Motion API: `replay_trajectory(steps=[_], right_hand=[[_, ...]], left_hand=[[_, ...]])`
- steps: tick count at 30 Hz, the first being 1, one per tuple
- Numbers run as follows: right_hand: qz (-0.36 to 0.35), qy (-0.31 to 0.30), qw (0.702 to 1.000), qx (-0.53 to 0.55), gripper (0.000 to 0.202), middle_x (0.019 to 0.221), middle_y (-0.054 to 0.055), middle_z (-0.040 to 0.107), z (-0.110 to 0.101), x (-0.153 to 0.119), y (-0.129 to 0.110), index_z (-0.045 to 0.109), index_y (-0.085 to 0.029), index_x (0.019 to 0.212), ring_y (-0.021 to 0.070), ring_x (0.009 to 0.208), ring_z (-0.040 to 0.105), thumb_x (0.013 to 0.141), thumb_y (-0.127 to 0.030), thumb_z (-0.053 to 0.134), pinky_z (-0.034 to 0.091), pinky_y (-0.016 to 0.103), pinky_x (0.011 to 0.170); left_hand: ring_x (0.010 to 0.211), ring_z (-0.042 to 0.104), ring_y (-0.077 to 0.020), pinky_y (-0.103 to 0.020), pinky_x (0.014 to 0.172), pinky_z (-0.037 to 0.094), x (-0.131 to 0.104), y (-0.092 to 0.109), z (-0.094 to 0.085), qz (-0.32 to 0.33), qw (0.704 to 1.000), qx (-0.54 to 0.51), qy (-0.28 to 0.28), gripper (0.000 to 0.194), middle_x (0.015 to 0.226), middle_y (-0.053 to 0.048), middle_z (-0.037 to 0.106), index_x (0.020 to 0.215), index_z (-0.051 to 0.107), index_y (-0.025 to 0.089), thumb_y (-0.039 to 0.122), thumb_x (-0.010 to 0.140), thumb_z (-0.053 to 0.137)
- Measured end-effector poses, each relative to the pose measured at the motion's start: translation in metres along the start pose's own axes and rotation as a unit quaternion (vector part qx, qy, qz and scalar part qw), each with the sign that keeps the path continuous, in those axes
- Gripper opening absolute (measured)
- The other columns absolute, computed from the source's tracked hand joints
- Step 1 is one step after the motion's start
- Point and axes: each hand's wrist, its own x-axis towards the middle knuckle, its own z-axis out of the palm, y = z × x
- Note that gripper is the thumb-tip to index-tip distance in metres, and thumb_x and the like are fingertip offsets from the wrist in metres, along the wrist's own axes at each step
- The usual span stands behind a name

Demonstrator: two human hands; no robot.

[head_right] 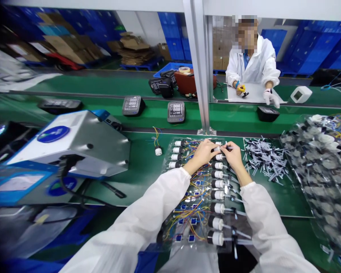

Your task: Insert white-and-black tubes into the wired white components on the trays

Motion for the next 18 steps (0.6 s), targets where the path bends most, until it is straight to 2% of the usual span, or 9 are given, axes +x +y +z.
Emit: replay_trajectory(steps=[5, 12, 15, 18], right_hand=[[0.002, -0.006, 1.000, 0.006, 0.029, 0.081, 0.002, 0.072, 0.0005, -0.0011, 0.0033, 0.060, -0.022, 0.077, 0.0192, 0.078, 0.066, 0.075, -0.040, 0.083, 0.051, 0.032, 0.079], [-0.007, -0.021, 0.998, -0.057, 0.029, 0.080, 0.002, 0.070, -0.0024, 0.0018, 0.0037, 0.064, -0.022, 0.076, 0.0199, 0.078, 0.064, 0.076, -0.045, 0.082, 0.052, 0.033, 0.079], [0.002, -0.039, 0.998, -0.044, 0.030, 0.080, 0.001, 0.069, -0.0016, 0.0034, 0.0010, 0.066, -0.021, 0.076, 0.0187, 0.077, 0.064, 0.073, -0.045, 0.084, 0.051, 0.032, 0.078], [0.026, -0.028, 0.999, 0.006, 0.035, 0.087, 0.002, 0.072, -0.0040, 0.0032, -0.0046, 0.068, -0.022, 0.088, 0.0179, 0.079, 0.065, 0.068, -0.043, 0.087, 0.052, 0.030, 0.076]], left_hand=[[0.104, 0.054, -0.0274, -0.040, 0.092, 0.046, 0.0000, -0.0005, 0.0024, 0.013, 1.000, 0.002, 0.001, 0.029, 0.099, -0.008, 0.074, 0.116, 0.076, 0.024, 0.044, 0.101, 0.060], [0.102, 0.055, -0.0285, -0.041, 0.091, 0.045, 0.0029, -0.0011, 0.0025, 0.017, 1.000, 0.007, -0.003, 0.029, 0.097, -0.010, 0.074, 0.110, 0.077, 0.023, 0.045, 0.100, 0.061], [0.102, 0.055, -0.0278, -0.041, 0.093, 0.045, 0.0026, -0.0020, 0.0026, 0.020, 1.000, -0.007, -0.003, 0.028, 0.095, -0.009, 0.074, 0.110, 0.077, 0.024, 0.043, 0.101, 0.059], [0.109, 0.055, -0.0271, -0.042, 0.100, 0.045, 0.0014, -0.0021, 0.0040, 0.020, 1.000, -0.013, 0.019, 0.031, 0.108, -0.009, 0.073, 0.115, 0.076, 0.023, 0.044, 0.102, 0.057]])
